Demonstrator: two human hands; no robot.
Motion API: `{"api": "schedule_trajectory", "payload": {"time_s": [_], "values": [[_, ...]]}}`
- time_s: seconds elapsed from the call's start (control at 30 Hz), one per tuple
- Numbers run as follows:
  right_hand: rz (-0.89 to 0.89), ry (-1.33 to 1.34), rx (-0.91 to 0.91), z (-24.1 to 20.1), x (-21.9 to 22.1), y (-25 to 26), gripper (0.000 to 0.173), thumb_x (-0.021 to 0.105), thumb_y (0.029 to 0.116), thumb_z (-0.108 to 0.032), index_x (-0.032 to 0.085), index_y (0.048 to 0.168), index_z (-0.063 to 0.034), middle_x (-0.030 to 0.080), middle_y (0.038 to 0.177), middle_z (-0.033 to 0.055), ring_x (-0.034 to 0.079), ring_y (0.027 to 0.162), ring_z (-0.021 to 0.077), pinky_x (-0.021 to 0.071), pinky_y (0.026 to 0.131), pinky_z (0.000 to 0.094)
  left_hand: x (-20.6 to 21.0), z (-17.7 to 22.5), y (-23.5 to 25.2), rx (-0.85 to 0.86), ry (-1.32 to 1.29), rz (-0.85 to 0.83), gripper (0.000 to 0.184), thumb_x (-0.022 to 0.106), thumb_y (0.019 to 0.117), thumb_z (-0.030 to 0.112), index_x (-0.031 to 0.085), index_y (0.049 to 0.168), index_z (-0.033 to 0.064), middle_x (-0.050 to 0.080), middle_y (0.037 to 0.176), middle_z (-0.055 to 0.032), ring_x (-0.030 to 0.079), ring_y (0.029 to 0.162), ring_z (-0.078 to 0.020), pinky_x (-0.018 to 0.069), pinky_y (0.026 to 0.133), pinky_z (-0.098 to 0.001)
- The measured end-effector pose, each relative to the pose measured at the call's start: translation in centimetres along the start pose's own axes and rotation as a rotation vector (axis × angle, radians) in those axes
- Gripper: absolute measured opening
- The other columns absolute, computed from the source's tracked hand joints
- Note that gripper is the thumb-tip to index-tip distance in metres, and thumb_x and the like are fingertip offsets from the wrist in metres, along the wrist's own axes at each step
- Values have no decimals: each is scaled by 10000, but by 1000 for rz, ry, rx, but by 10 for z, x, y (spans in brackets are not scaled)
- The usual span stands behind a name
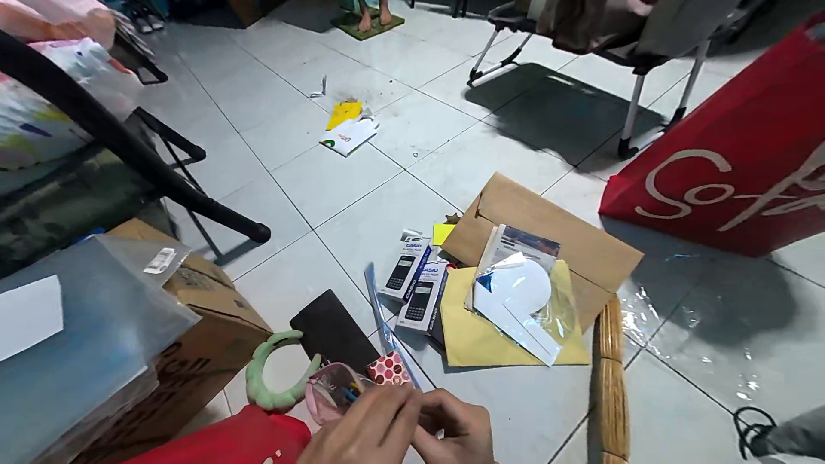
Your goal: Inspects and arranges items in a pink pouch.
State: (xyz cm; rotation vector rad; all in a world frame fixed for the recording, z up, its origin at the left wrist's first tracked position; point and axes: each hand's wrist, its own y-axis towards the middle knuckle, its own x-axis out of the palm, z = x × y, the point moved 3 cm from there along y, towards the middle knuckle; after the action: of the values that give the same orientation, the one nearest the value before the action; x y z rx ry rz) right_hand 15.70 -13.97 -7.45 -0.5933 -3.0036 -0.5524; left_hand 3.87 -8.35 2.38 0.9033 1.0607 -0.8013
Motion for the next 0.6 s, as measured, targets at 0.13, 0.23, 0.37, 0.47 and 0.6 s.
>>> {"api": "schedule_trajectory", "payload": {"time_s": [0.13, 0.23, 0.37, 0.47, 0.6], "values": [[-57, -44, -59, -2, -8, -1, 150, 748, 862, -7, 687, 961, 87, 751, 835, 103, 675, 692, -12, 553, 654, 137, -3, -5, -7, -31, -52, 6, 225, 564, 976, -18, 715, 1144, -22, 750, 1094, -163, 748, 973, -243, 588, 822, -293], [-93, -79, -136, -3, -9, -4, 134, 737, 893, -34, 686, 950, 76, 743, 837, 128, 662, 694, 7, 521, 651, 122, -9, -12, -9, -100, -230, -26, 204, 598, 942, -23, 757, 1066, 6, 754, 973, -155, 745, 859, -257, 597, 759, -330], [-84, 31, -167, -9, -10, -3, 106, 699, 938, -44, 675, 964, 56, 761, 899, 118, 714, 794, 31, 569, 717, 158, -8, -18, -15, -2, -187, 31, 163, 614, 963, 6, 744, 1057, 33, 746, 982, -139, 719, 913, -227, 564, 826, -269], [115, 143, -54, -27, -28, 9, 46, 656, 993, -164, 679, 1033, -158, 765, 961, -87, 715, 856, -18, 605, 751, 182, -14, -39, -28, 29, -21, 95, 145, 585, 1002, 50, 723, 1035, 18, 743, 1009, -153, 723, 964, -246, 574, 858, -307], [242, 131, 7, -37, -61, 29, 57, 641, 999, -229, 690, 1029, -233, 760, 956, -142, 719, 867, -19, 613, 793, 193, -56, -76, -64, -53, 81, 56, 164, 570, 1021, 43, 704, 1049, -48, 724, 1016, -230, 716, 962, -325, 574, 873, -393]]}}
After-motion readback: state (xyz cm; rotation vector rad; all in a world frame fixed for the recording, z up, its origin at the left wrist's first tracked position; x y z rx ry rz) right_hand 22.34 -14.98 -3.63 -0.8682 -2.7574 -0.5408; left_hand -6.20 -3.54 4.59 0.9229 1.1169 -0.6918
